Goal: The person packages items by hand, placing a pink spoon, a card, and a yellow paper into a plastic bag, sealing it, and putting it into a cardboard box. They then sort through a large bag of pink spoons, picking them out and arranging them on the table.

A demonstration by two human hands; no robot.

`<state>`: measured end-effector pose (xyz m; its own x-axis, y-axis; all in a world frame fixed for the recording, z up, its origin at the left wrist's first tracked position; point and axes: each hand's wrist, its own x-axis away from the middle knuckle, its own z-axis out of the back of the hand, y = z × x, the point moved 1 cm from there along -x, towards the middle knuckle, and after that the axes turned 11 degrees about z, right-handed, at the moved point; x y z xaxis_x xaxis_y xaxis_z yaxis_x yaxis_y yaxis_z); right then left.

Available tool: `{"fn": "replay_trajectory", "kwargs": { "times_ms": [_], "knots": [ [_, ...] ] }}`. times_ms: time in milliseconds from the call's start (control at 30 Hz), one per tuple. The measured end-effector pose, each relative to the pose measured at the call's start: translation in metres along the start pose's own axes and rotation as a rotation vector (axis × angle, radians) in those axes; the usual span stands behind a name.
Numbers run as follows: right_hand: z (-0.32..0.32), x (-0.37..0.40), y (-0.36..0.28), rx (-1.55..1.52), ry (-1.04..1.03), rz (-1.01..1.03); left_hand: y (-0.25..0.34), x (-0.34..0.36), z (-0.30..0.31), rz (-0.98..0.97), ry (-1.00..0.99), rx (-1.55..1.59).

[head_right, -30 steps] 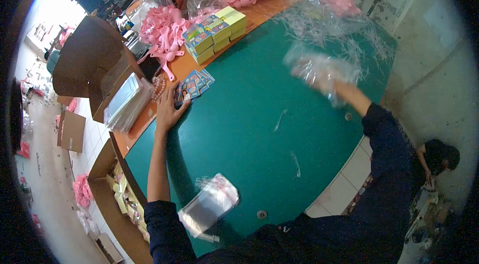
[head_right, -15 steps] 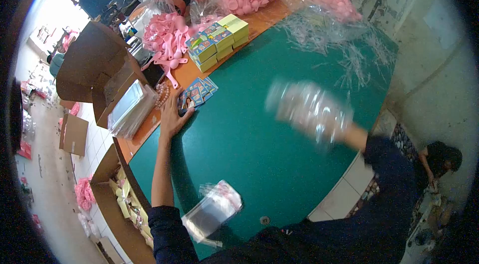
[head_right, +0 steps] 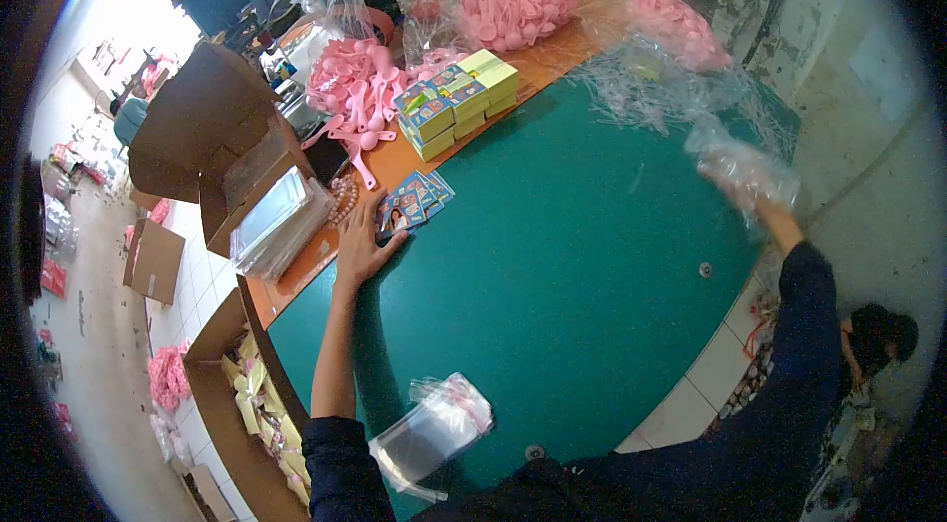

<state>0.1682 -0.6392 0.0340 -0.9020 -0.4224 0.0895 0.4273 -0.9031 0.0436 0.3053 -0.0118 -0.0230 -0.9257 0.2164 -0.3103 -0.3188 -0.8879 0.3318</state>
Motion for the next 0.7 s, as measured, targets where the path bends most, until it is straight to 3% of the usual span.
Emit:
{"fn": "replay_trajectory", "kwargs": {
  "times_ms": [133, 400, 533, 700],
  "knots": [
    [0.036, -0.002, 0.055, -0.016, 0.007, -0.250, 0.001, -0.002, 0.002, -0.006, 0.005, 0.004],
    [0.146, -0.152, 0.037, 0.016, 0.516, -0.052, -0.001, -0.002, 0.000, 0.008, -0.012, -0.040],
    [0.103, -0.245, 0.026, 0.001, 0.474, -0.041, -0.003, -0.002, -0.001, 0.017, -0.016, 0.003],
    [0.024, -0.300, 0.001, -0.068, 0.188, -0.098, -0.004, 0.000, -0.001, -0.003, 0.025, -0.015]
  ]
}}
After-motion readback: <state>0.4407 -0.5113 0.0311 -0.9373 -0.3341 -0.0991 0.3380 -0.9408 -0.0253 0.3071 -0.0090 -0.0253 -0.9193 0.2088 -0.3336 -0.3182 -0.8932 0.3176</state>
